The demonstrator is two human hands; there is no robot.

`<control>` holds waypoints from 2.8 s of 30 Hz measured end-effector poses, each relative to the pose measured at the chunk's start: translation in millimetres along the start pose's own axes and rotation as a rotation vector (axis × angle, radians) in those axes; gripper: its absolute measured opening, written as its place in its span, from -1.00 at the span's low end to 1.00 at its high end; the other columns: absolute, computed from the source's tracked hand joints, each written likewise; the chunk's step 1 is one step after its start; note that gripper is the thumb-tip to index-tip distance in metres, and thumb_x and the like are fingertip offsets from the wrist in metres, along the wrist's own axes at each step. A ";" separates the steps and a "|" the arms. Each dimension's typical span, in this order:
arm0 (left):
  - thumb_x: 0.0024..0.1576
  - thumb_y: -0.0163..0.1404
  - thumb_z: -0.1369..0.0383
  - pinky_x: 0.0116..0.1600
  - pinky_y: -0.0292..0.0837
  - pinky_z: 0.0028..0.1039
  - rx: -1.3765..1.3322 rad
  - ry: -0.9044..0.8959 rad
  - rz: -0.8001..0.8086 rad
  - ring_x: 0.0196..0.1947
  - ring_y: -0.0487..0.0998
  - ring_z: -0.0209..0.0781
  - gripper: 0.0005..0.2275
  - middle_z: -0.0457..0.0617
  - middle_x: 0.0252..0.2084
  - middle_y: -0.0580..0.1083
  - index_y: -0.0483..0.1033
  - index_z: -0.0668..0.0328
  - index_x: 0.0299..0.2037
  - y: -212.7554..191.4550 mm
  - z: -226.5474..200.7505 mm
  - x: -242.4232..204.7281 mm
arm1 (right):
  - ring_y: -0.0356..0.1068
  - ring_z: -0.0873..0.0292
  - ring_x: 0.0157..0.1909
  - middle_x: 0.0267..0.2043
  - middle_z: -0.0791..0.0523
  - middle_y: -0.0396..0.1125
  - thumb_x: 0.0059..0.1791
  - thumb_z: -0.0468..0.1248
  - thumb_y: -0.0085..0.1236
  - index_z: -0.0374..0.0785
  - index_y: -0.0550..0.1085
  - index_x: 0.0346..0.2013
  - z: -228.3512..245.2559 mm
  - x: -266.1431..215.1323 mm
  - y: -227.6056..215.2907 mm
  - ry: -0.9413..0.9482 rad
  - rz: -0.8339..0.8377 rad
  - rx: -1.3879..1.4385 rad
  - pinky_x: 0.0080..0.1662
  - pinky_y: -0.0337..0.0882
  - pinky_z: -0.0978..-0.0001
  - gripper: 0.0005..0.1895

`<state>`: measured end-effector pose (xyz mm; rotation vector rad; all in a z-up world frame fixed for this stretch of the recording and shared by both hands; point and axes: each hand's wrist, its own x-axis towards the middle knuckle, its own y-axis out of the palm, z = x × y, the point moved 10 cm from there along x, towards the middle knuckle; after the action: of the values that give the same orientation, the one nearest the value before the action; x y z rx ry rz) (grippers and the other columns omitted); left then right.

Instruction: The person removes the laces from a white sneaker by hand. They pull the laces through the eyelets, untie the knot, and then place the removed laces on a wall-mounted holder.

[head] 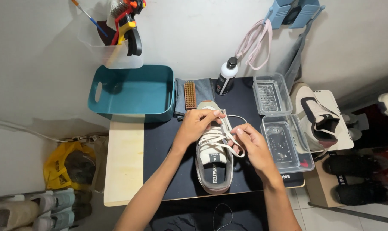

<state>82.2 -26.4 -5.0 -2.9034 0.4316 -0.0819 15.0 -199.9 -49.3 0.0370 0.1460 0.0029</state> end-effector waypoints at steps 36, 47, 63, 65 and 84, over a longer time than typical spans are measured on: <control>-0.09 0.27 0.35 -0.62 0.48 -0.51 0.071 -0.153 0.204 -0.74 0.51 -0.24 -0.87 0.02 -0.62 0.53 0.64 0.23 -0.50 -33.8 7.9 -48.8 | 0.28 0.10 -0.21 -0.28 0.20 0.33 -0.05 -0.15 0.28 0.04 0.63 -0.26 92.6 -30.0 78.6 -0.346 0.174 -1.105 -0.19 0.39 0.28 -0.91; -0.07 0.20 0.43 -0.60 0.58 -0.50 0.015 -0.078 0.146 -0.66 0.54 -0.25 -0.92 0.07 -0.57 0.58 0.62 0.29 -0.49 -32.7 14.0 -45.1 | 0.34 0.06 -0.16 -0.31 0.14 0.42 0.01 -0.16 0.17 -0.07 0.55 -0.19 88.7 -29.9 90.9 -0.321 0.300 -1.054 -0.11 0.40 0.26 -0.87; 0.00 0.20 0.48 -0.42 0.68 -0.38 -0.121 -0.165 0.187 -0.52 0.64 -0.14 -0.90 0.20 -0.51 0.60 0.60 0.40 -0.41 -32.3 11.2 -51.9 | 0.53 0.03 -0.06 -0.08 0.01 0.56 0.04 -0.33 0.10 -0.17 0.55 0.01 93.8 -12.2 36.2 -0.079 0.110 -0.701 -0.06 0.54 0.16 -0.75; -0.01 0.22 0.49 -0.41 0.68 -0.36 -0.113 -0.170 0.190 -0.52 0.64 -0.12 -0.89 0.21 -0.51 0.60 0.60 0.42 -0.41 -32.7 13.1 -53.0 | 0.54 -0.02 -0.03 -0.03 -0.03 0.54 0.02 -0.34 0.12 -0.20 0.53 0.05 92.4 -19.2 40.6 -0.025 0.129 -0.671 -0.05 0.55 0.12 -0.70; 0.17 0.08 0.32 -0.39 0.45 -0.63 0.043 -0.137 0.184 -0.52 0.58 -0.37 -0.87 -0.12 -0.43 0.56 0.59 0.19 -0.33 -31.1 17.5 -51.1 | 0.66 0.28 -0.12 -0.20 0.15 0.64 0.01 -0.23 0.09 -0.16 0.56 -0.02 103.7 -59.5 45.9 -0.117 0.181 -0.576 0.03 0.56 0.48 -0.73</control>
<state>43.5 21.1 -16.8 -2.7900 0.6596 0.1337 -28.9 -158.2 63.6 -0.5241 0.0202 0.2231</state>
